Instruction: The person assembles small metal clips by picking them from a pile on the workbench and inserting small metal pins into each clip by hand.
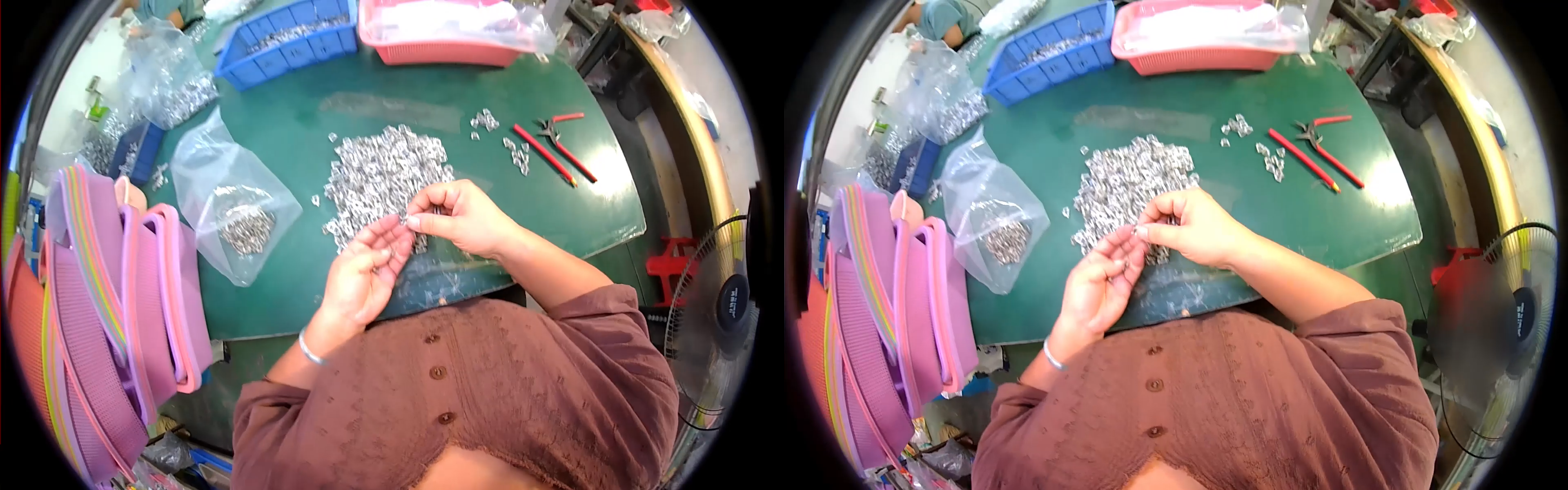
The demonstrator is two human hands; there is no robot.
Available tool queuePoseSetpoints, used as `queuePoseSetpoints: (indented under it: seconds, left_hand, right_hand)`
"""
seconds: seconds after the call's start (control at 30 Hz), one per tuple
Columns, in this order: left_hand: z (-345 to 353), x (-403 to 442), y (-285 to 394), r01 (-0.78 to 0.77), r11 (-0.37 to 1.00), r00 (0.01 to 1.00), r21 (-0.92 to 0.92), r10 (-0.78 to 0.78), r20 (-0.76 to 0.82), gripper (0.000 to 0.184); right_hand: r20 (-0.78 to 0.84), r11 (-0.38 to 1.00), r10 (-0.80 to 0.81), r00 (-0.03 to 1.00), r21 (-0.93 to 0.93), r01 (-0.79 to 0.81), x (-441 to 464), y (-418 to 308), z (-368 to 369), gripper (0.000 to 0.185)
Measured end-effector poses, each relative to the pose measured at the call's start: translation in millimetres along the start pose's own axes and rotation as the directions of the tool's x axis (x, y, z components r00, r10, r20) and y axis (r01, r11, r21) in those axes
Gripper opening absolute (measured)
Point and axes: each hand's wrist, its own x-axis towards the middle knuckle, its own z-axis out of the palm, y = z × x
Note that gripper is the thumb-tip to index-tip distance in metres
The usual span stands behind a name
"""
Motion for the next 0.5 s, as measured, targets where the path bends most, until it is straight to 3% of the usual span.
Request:
queuePoseSetpoints:
  seconds: [0.1, 0.2, 0.27, 0.33, 0.37, 0.4, 0.5]
  left_hand:
    - [-5, -2, 5, 0.019, 0.998, 0.999, -0.060, -0.017, 0.032, 0.028]
    - [-1, -3, 8, 0.026, 0.998, 0.997, -0.053, -0.029, -0.073, 0.023]
    - [-1, -3, 10, 0.047, 0.997, 0.996, -0.055, -0.051, -0.075, 0.022]
    - [-6, -3, 10, 0.066, 0.996, 0.998, -0.058, -0.066, -0.002, 0.021]
    - [-12, -1, 11, 0.073, 0.996, 0.995, -0.056, -0.068, 0.074, 0.020]
    - [-14, 1, 12, 0.080, 0.995, 0.986, -0.052, -0.072, 0.150, 0.020]
    - [-14, 3, 16, 0.070, 0.994, 0.997, -0.083, -0.066, 0.048, 0.024]
  right_hand:
    - [0.047, 0.987, 0.072, 0.996, -0.146, -0.065, 33, -13, -8, 0.011]
    - [-0.001, 0.953, 0.099, 0.995, -0.287, -0.095, 88, -39, -16, 0.014]
    - [-0.026, 0.925, -0.023, 0.999, -0.380, 0.012, 141, -67, -29, 0.018]
    - [-0.226, 0.990, 0.092, 0.970, -0.086, -0.113, 186, -113, -36, 0.020]
    - [-0.312, 0.999, 0.004, 0.950, 0.053, 0.013, 210, -121, -39, 0.019]
    - [-0.330, 0.998, 0.017, 0.944, 0.059, 0.002, 221, -132, -40, 0.015]
    - [-0.324, 1.000, 0.017, 0.946, 0.025, -0.009, 219, -132, -37, 0.012]
